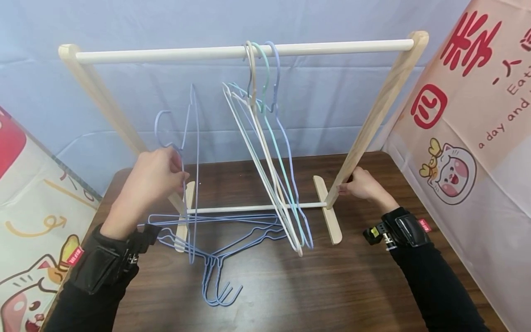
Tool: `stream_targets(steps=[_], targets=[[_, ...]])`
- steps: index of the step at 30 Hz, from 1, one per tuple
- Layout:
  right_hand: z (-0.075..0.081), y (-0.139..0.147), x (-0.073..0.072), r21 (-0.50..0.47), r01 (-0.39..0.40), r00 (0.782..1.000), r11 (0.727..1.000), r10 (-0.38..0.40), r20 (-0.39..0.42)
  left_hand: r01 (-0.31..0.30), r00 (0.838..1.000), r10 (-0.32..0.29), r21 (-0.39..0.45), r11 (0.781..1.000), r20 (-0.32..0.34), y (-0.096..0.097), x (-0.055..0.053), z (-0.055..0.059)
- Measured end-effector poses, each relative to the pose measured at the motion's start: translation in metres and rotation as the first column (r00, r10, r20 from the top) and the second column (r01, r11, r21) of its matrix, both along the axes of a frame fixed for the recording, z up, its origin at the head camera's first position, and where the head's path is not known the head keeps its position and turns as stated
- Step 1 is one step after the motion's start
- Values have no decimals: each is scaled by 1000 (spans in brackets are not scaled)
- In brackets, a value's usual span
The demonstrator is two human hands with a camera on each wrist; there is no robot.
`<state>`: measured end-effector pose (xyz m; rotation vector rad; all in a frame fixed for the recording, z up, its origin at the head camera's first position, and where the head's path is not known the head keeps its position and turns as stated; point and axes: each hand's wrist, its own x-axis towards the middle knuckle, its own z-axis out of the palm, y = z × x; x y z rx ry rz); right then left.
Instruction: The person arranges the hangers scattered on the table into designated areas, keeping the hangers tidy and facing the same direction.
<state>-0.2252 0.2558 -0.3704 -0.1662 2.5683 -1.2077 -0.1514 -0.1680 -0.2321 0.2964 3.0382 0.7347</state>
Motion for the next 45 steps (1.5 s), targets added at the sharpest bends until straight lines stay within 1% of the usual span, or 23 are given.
stream_targets(steps=[5, 10, 15, 20, 22, 27, 35, 41, 45], targets=[[0, 0, 0, 10, -6, 1000, 1000, 6, -2, 5, 1000, -5, -8, 1000, -3, 2, 0, 5], [2, 0, 1, 27, -14, 1000, 1000, 14, 0, 7, 1000, -7, -37, 999, -21, 5, 0, 14], [2, 1, 0, 37, -19, 1000, 999, 20, -9, 17, 999, -20, -74, 997, -48, 7, -2, 22], [1, 1, 0, 26, -25, 1000, 999, 25, -14, -2, 999, -3, -94, 996, -51, 10, -3, 27], [1, 1, 0, 26, -26, 1000, 999, 26, -14, -7, 998, 1, -95, 995, -62, 13, -2, 28], [1, 1, 0, 18, -23, 1000, 1000, 23, -10, 2, 995, -13, -104, 995, -103, 19, 0, 34], [0, 1, 0, -3, -6, 1000, 1000, 6, 13, 14, 996, -26, -140, 990, -86, 30, 1, 50], [3, -1, 1, 19, -8, 1000, 1000, 8, 6, 21, 996, -35, -169, 985, -80, 36, 0, 57], [3, 0, 2, 7, -14, 1000, 1000, 14, 0, 23, 994, -42, -186, 982, -97, 43, 0, 61]])
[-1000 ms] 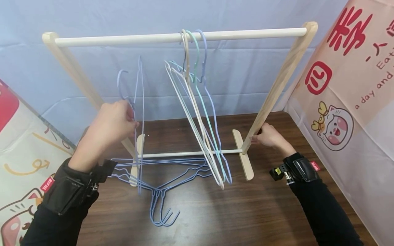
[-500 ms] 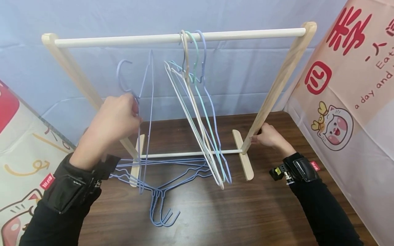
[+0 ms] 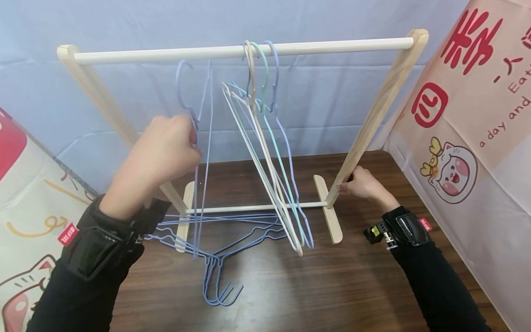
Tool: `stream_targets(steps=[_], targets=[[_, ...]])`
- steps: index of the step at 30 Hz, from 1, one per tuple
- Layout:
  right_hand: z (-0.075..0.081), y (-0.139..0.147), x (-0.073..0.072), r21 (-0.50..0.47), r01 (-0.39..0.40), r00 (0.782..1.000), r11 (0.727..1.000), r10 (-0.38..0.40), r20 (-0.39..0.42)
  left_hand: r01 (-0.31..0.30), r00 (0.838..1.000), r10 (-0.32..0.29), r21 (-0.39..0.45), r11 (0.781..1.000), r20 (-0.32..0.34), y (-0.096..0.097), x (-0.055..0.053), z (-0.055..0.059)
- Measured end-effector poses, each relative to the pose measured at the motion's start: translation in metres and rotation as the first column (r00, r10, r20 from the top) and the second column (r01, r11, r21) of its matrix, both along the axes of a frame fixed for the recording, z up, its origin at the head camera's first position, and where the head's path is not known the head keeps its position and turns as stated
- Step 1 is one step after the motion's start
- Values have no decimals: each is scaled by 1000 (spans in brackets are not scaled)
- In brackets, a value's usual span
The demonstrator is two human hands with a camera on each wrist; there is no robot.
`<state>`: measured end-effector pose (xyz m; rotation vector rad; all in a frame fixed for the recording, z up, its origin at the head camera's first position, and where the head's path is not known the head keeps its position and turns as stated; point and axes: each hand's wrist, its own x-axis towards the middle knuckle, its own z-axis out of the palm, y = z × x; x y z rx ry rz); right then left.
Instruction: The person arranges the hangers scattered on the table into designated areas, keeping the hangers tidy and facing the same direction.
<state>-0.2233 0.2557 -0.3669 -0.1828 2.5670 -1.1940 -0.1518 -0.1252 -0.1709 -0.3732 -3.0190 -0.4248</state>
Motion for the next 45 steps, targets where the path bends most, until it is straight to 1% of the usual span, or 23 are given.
stream_targets(steps=[3, 6, 9, 11, 16, 22, 30, 34, 41, 45], targets=[[-1, 2, 0, -33, -11, 1000, 999, 11, -17, 15, 1000, -15, -10, 1000, -24, 6, -1, 3], [-2, 2, -1, -42, -22, 999, 999, 21, -24, 37, 998, -38, -18, 999, -54, 11, -2, 6], [-2, 2, -1, -34, -18, 1000, 999, 17, -9, 58, 995, -61, -35, 998, -83, 15, -5, 8], [-2, 1, -2, -12, -14, 1000, 1000, 14, 5, 63, 994, -67, -41, 997, -88, 17, -7, 9], [-1, -1, -1, 22, -19, 1000, 1000, 19, -4, 57, 996, -60, -40, 998, -62, 22, -10, 12], [-2, 1, -3, 26, -23, 1000, 999, 23, -10, 58, 998, -59, -25, 998, -35, 25, -13, 13], [0, 0, -1, 34, -28, 1000, 999, 28, -11, 43, 999, -43, -9, 999, 32, 31, -17, 16], [-1, 0, -2, 25, -29, 1000, 999, 29, 1, 38, 998, -37, -9, 999, 47, 33, -18, 16], [-1, 0, -2, 20, -27, 1000, 999, 27, -5, 22, 998, -22, -12, 1000, 67, 35, -20, 15], [-1, 0, -2, -1, -20, 1000, 1000, 20, 5, 28, 997, -27, -2, 1000, 68, 37, -21, 13]])
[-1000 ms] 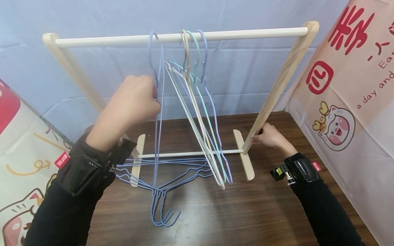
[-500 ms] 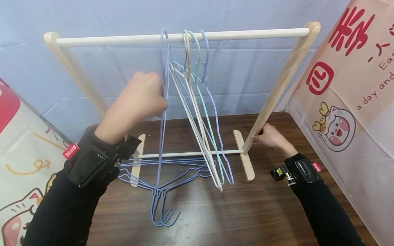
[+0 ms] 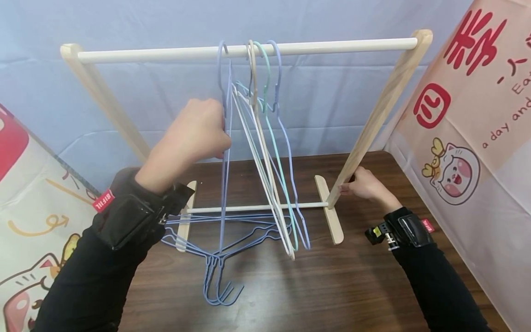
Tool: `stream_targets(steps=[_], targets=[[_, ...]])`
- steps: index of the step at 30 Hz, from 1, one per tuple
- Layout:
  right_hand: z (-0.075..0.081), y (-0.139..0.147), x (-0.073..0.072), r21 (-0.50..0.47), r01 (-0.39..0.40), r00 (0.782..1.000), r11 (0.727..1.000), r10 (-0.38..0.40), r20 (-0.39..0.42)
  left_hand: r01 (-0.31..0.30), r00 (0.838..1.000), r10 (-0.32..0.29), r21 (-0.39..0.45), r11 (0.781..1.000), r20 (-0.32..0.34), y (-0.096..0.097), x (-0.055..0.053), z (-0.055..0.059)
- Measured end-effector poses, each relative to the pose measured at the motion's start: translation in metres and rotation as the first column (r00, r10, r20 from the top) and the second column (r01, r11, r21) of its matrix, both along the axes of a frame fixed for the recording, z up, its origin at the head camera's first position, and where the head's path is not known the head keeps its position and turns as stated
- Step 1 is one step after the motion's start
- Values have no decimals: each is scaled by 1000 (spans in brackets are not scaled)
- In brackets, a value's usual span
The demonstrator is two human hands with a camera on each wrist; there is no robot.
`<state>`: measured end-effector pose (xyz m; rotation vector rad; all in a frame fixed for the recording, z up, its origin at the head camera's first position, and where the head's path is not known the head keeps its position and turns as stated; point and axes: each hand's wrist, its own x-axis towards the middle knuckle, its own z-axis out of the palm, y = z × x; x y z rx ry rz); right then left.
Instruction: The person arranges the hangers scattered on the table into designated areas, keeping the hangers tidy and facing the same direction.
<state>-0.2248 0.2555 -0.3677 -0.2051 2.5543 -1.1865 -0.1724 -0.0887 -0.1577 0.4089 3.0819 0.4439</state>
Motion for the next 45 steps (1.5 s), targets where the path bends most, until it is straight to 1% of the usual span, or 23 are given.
stream_targets(steps=[5, 10, 13, 16, 19, 21, 24, 28, 35, 41, 45], targets=[[-1, 1, -1, -20, 6, 1000, 1000, -6, -1, 1, 1000, -1, -1, 1000, 9, 3, 0, -2], [-3, 3, -1, -21, -2, 1000, 1000, 2, 1, 1, 1000, -1, -13, 1000, 29, 6, -1, -4], [-3, 3, -1, -29, -5, 1000, 1000, 5, 4, 6, 999, -5, -12, 1000, 33, 6, 0, -5], [-3, 3, -1, -40, -1, 1000, 999, 1, 11, 15, 1000, -15, -13, 1000, -2, 5, 3, -3], [-4, 4, -2, -45, 0, 1000, 999, 1, 14, 22, 999, -22, -12, 1000, -42, 4, 7, 3], [-4, 5, -3, -45, 0, 1000, 999, 1, 14, 23, 998, -23, -8, 1000, -50, 5, 7, 6], [-5, 5, -3, -37, -4, 1000, 999, 4, 10, 20, 999, -20, 3, 1000, -27, 7, 7, 10], [-4, 4, -2, -41, -2, 1000, 999, 2, 7, 17, 1000, -17, 20, 1000, 3, 10, 6, 10], [-5, 4, -3, -48, 2, 1000, 999, -2, 8, 4, 1000, -5, 60, 998, 13, 12, 4, 9], [-4, 2, -2, -53, 6, 1000, 999, -5, 15, -14, 999, 11, 73, 997, 34, 12, 0, 5], [-7, 5, -4, -93, -7, 1000, 996, 8, 5, -16, 999, 13, 77, 997, 43, 12, -3, 1]])
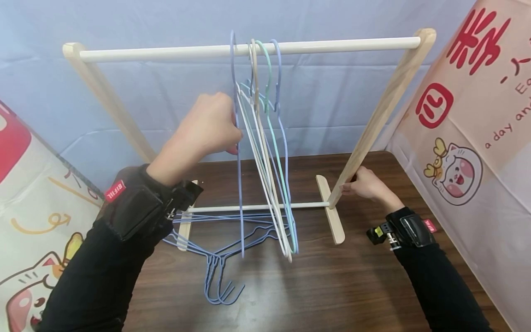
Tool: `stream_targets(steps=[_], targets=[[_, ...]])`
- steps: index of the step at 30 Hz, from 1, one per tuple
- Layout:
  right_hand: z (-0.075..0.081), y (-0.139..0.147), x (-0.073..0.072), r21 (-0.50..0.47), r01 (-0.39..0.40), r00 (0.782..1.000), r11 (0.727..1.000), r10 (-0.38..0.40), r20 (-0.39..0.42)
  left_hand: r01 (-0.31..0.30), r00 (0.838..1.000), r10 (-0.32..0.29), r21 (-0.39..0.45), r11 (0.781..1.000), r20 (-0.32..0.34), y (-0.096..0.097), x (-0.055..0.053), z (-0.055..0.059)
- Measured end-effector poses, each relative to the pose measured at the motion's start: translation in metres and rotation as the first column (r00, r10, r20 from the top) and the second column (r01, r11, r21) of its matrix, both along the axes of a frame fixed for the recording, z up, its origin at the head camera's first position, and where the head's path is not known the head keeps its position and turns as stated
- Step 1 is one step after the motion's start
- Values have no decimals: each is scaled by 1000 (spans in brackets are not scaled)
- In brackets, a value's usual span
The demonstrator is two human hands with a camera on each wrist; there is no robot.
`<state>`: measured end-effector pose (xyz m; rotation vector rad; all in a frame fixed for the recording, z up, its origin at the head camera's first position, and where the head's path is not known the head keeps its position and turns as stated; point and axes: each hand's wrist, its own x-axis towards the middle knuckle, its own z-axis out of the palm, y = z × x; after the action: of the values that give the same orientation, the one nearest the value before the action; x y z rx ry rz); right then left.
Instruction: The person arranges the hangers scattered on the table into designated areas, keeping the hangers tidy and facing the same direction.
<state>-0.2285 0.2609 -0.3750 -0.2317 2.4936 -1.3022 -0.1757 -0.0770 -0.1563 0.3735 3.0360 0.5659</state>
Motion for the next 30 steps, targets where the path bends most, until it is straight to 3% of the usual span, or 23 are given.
stream_targets(steps=[4, 10, 30], targets=[[-2, 4, -1, -60, -28, 999, 998, 26, -23, -1, 1000, 1, 5, 1000, 16, 0, -3, -4], [2, -2, 1, 15, 4, 1000, 1000, -4, -5, -5, 998, 4, 20, 1000, 61, 0, -6, -9], [3, -4, 2, 42, 12, 1000, 999, -12, -6, -1, 999, -1, 41, 999, 41, -10, -5, -18]])
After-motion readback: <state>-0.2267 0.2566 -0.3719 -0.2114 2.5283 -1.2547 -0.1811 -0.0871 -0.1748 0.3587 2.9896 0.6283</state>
